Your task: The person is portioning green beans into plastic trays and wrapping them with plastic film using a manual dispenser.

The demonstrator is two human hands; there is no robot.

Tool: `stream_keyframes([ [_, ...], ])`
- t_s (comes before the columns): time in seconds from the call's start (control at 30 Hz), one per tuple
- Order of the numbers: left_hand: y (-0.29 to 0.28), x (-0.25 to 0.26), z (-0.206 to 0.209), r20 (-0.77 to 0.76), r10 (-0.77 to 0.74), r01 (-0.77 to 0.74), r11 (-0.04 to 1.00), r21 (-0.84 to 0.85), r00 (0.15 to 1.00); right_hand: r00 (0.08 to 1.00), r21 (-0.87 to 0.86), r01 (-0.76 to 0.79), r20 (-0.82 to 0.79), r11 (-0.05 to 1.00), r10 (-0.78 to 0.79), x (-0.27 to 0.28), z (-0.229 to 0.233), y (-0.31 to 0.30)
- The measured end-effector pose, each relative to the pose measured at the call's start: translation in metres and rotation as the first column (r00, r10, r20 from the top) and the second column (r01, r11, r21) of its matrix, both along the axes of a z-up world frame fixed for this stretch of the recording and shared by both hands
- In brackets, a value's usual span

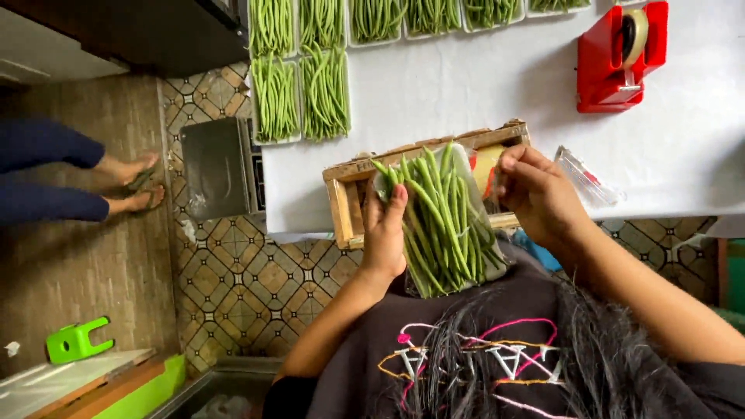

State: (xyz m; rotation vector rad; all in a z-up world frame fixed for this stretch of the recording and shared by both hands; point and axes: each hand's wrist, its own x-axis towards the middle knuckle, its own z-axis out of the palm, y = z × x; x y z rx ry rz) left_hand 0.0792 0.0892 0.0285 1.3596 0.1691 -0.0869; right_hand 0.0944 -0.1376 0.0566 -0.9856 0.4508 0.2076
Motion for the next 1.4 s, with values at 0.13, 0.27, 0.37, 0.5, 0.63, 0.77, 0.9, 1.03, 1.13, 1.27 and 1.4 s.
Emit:
stream_keyframes([
  [0.13, 0.002, 0.000, 0.001, -0.003, -0.021, 0.021, 1.000, 0.000, 1.000, 1.000, 0.167, 0.006, -0.026, 0.986, -0.002, 0.002, 0.015, 0.008],
  [0.27, 0.002, 0.002, -0.009, 0.012, -0.032, 0.032, 0.999, -0.006, 0.999, 0.986, 0.157, -0.039, -0.156, 0.987, 0.064, 0.012, -0.001, 0.003],
  [0.37, 0.003, 0.001, 0.000, 0.017, -0.031, 0.031, 1.000, 0.002, 0.999, 0.975, 0.133, -0.113, -0.177, 0.985, 0.136, 0.017, 0.009, 0.002],
  [0.5, -0.002, -0.001, 0.029, 0.028, -0.045, 0.045, 0.999, 0.003, 0.999, 0.968, 0.021, -0.185, -0.168, 0.982, 0.186, 0.016, 0.026, 0.005],
  [0.63, -0.001, -0.002, 0.013, 0.037, -0.057, 0.057, 0.998, 0.000, 0.998, 0.986, -0.128, -0.145, -0.107, 0.981, 0.131, 0.015, 0.015, 0.014],
  [0.77, -0.004, -0.002, 0.031, 0.059, -0.082, 0.081, 0.996, 0.030, 0.995, 1.000, -0.224, 0.024, 0.011, 0.974, -0.022, 0.014, 0.004, 0.025],
  [0.9, -0.005, -0.005, 0.042, 0.068, -0.075, 0.074, 0.997, 0.014, 0.995, 0.990, -0.311, 0.136, 0.086, 0.941, -0.114, 0.010, 0.001, 0.043],
  [1.03, -0.001, -0.007, 0.028, 0.072, -0.071, 0.069, 0.997, 0.026, 0.995, 0.974, -0.348, 0.188, 0.190, 0.919, -0.127, 0.020, -0.036, 0.045],
  [1.13, -0.001, -0.011, 0.028, 0.085, -0.061, 0.061, 0.998, 0.012, 0.995, 0.966, -0.317, 0.168, 0.241, 0.933, -0.092, 0.016, -0.042, 0.045],
  [1.27, -0.001, -0.005, 0.028, 0.104, -0.050, 0.052, 0.998, -0.023, 0.993, 0.994, -0.159, 0.016, 0.108, 0.987, 0.001, 0.031, -0.042, 0.043],
  [1.4, -0.002, -0.004, -0.004, 0.094, -0.099, 0.106, 0.991, -0.075, 0.991, 0.990, 0.039, -0.122, 0.072, 0.992, 0.119, 0.027, -0.049, 0.039],
])
